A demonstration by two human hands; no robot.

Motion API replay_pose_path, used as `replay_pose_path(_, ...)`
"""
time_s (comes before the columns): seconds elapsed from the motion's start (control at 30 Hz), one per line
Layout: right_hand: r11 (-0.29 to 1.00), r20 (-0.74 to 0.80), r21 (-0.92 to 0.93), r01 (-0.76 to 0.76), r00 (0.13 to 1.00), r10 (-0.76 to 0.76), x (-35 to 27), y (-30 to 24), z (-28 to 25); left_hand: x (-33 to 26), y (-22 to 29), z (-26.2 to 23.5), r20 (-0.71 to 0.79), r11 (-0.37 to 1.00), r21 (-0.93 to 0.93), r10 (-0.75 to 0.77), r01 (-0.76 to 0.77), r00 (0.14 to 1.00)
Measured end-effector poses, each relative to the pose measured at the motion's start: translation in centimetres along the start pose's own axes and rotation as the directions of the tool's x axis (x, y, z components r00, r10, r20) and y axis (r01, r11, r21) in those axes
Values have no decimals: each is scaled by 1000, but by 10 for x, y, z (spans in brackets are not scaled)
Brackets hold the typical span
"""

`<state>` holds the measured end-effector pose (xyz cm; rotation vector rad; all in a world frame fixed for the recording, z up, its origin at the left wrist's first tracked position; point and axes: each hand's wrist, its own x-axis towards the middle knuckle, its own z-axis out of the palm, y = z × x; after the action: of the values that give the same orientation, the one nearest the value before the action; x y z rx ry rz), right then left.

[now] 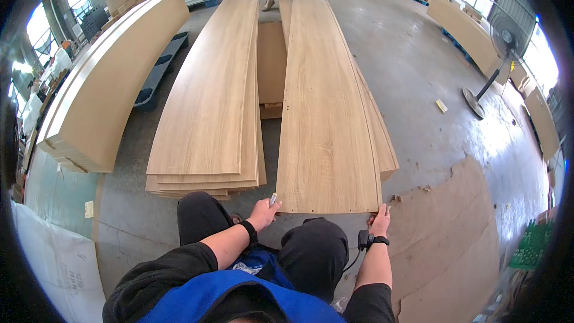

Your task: Marking and scraping the edges of wooden panels in a furniture manufacturing facility.

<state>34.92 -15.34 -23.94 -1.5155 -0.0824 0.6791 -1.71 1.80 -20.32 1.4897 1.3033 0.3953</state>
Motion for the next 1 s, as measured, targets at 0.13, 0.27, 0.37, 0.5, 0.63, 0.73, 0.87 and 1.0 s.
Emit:
replay_pose_path(0.13, 999, 20, -38, 37, 999, -36, -1, 0, -1, 0, 1, 0, 13, 1000, 5, 15, -15, 1000)
replay_pose_path(0.27, 999, -11, 40, 3, 1000, -2, -2, -2, 4, -2, 6, -1, 8, 999, -32, -6, 7, 1000)
replay_pose_path(0.37, 999, 50, 26, 19, 999, -20, 0, -1, -1, -3, 10, -2, 11, 1000, 12, -22, 21, 1000)
replay_pose_path(0.5, 998, 22, 63, -8, 1000, 7, 3, 3, -1, -1, 4, -1, 1, 1000, 8, -12, 12, 1000)
replay_pose_path(0.63, 998, 29, 55, -15, 999, 13, 5, 6, -2, 3, -3, 1, -8, 1000, 24, 13, -13, 1000)
replay_pose_path(0.73, 999, 21, 45, -16, 1000, 16, 6, 7, -4, 1, 1, 1, 10, 1000, 16, -12, 12, 1000)
replay_pose_path(0.87, 999, 6, 44, -18, 1000, 18, 7, 7, -2, 3, -3, 2, -3, 999, 31, -18, 18, 1000)
replay_pose_path(1.0, 999, 6, 35, -13, 1000, 13, 7, 7, -2, 10, -16, 6, -30, 998, 44, 41, -40, 999)
